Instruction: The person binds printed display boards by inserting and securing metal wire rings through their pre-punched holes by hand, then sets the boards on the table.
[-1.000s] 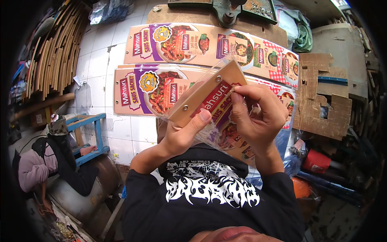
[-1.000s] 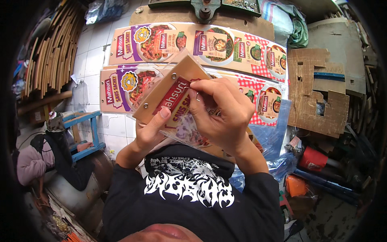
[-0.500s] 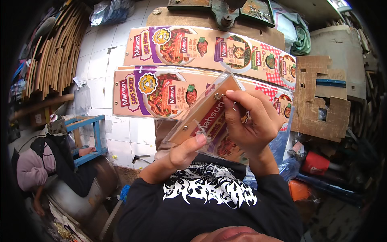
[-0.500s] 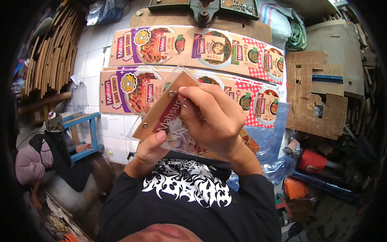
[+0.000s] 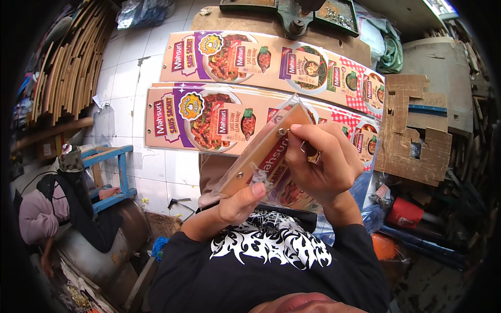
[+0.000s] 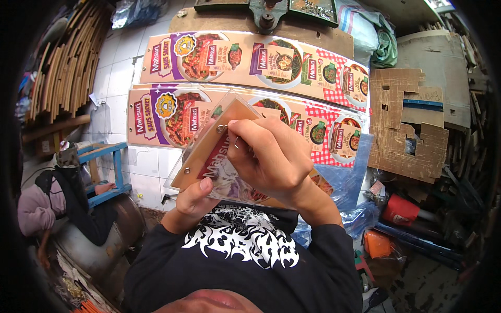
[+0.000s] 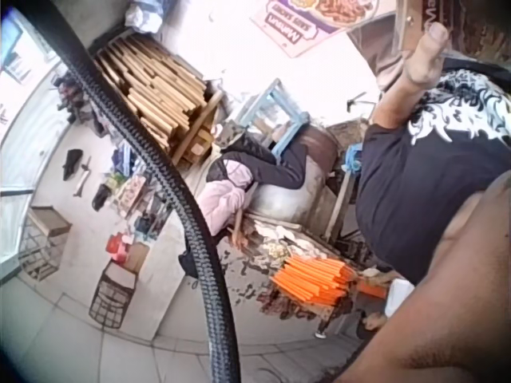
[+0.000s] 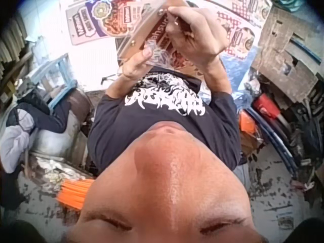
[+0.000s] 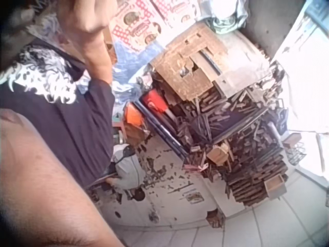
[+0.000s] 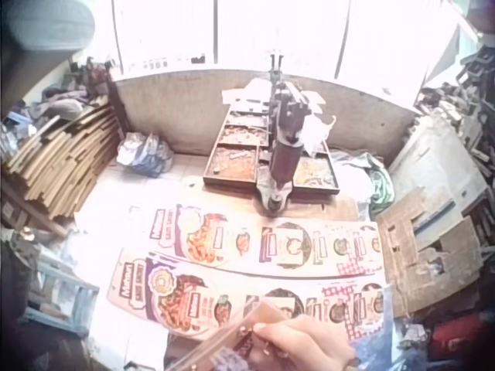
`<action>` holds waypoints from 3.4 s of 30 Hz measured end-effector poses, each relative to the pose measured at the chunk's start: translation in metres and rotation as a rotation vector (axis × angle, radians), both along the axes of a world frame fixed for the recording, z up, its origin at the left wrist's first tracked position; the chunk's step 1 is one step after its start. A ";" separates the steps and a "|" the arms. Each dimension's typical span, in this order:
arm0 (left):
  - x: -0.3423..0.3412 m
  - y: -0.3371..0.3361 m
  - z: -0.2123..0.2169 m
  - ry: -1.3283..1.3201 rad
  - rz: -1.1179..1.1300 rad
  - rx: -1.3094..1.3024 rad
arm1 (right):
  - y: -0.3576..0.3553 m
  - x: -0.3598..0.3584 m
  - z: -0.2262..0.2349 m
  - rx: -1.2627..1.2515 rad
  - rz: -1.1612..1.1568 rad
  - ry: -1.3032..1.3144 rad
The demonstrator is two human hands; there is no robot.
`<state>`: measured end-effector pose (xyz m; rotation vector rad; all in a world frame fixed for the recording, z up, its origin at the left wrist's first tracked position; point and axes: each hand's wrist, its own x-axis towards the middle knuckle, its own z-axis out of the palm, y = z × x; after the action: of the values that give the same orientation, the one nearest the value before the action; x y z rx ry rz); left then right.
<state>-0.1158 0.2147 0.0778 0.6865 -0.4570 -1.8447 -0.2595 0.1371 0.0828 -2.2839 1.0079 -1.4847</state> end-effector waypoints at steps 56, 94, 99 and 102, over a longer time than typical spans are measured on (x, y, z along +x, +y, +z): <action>0.009 0.001 -0.027 -0.050 -0.012 -0.171 | -0.018 -0.019 -0.001 -0.119 0.206 0.117; 0.004 -0.004 -0.021 -0.361 0.104 -0.373 | -0.005 -0.013 0.005 0.208 0.150 -0.156; 0.008 -0.013 -0.026 -0.186 0.111 -0.327 | -0.017 -0.030 0.008 0.322 0.175 -0.075; 0.012 -0.021 -0.029 -0.193 0.075 -0.350 | -0.028 -0.052 -0.010 0.782 0.568 -0.125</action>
<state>-0.1035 0.1934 0.0492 0.6327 -0.8459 -1.5807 -0.3111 0.1091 0.0725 -1.6730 0.6492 -0.7877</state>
